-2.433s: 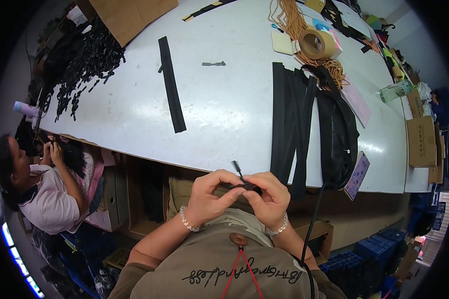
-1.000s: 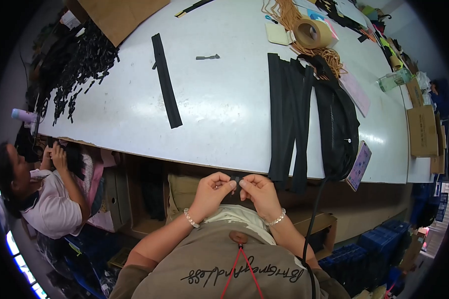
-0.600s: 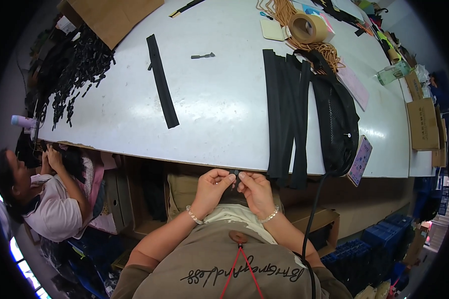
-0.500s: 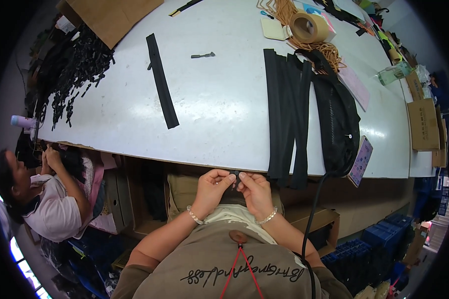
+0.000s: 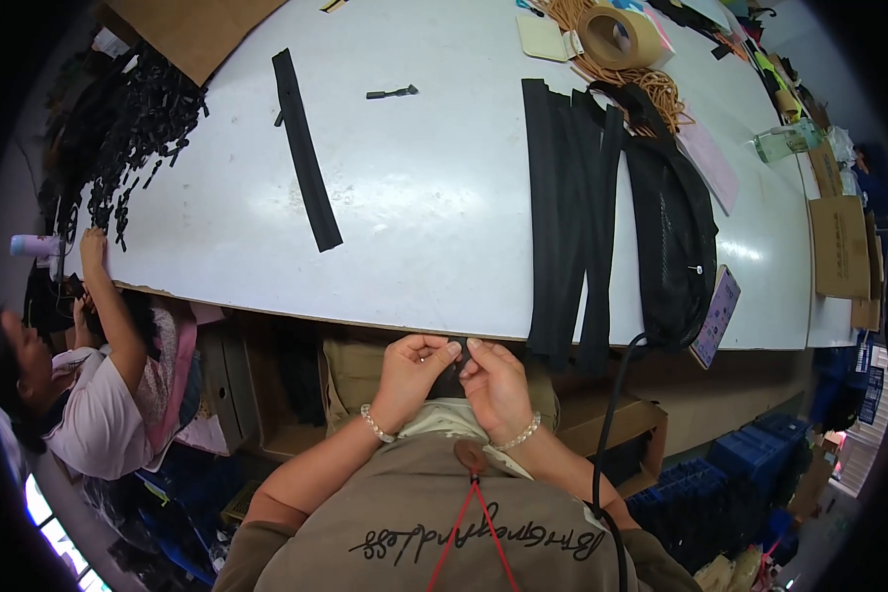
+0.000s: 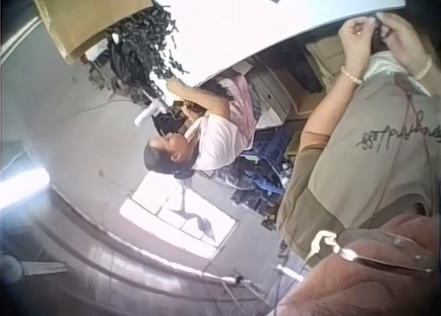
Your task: Attaching zipper sliders to strips of zipper tape at a manufacturing workstation.
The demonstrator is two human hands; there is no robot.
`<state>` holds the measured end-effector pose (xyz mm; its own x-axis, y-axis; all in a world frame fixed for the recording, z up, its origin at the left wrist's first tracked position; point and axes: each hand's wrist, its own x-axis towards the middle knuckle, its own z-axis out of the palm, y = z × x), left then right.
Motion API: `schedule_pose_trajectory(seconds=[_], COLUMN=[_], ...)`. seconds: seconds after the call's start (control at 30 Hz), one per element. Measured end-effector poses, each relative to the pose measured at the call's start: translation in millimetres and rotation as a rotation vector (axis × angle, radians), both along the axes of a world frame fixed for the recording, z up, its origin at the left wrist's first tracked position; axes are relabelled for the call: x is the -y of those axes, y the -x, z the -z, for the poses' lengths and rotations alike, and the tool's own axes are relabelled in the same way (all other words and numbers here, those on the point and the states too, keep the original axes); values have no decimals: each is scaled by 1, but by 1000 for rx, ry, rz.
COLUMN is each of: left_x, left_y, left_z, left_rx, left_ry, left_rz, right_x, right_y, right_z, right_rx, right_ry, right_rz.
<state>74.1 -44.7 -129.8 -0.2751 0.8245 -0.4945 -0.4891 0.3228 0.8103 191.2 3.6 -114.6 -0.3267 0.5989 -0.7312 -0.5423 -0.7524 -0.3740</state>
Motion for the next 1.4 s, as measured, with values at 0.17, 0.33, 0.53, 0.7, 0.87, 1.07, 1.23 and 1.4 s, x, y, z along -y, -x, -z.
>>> schedule_pose_trajectory(seconds=[0.17, 0.33, 0.53, 0.7, 0.87, 1.07, 1.23, 1.4], left_x=[4, 11, 15, 14, 15, 15, 16, 14], left_y=[-2, -3, -3, 0, -1, -3, -1, -2], left_z=[-6, -26, -31, -30, -31, -38, -42, -45], left_rx=[42, -36, -229, -319, -327, -175, -226, -360], left_ry=[-51, -144, -383, -536, -515, -265, -187, -282], left_rz=[-19, -18, -5, 59, 63, 122, 235, 194], right_x=[-8, 0, 0, -1, -2, -2, -4, -4], right_y=[-16, -27, -30, -31, -32, -32, -29, -31], right_z=[7, -11, -15, -19, -21, -31, -38, -37], right_rx=[-89, -41, -25, 46, 48, 92, 194, 235], right_ry=[-82, -307, -728, -874, -895, -757, -718, -836], right_rz=[-201, -299, -260, -261, -291, -326, -369, -398])
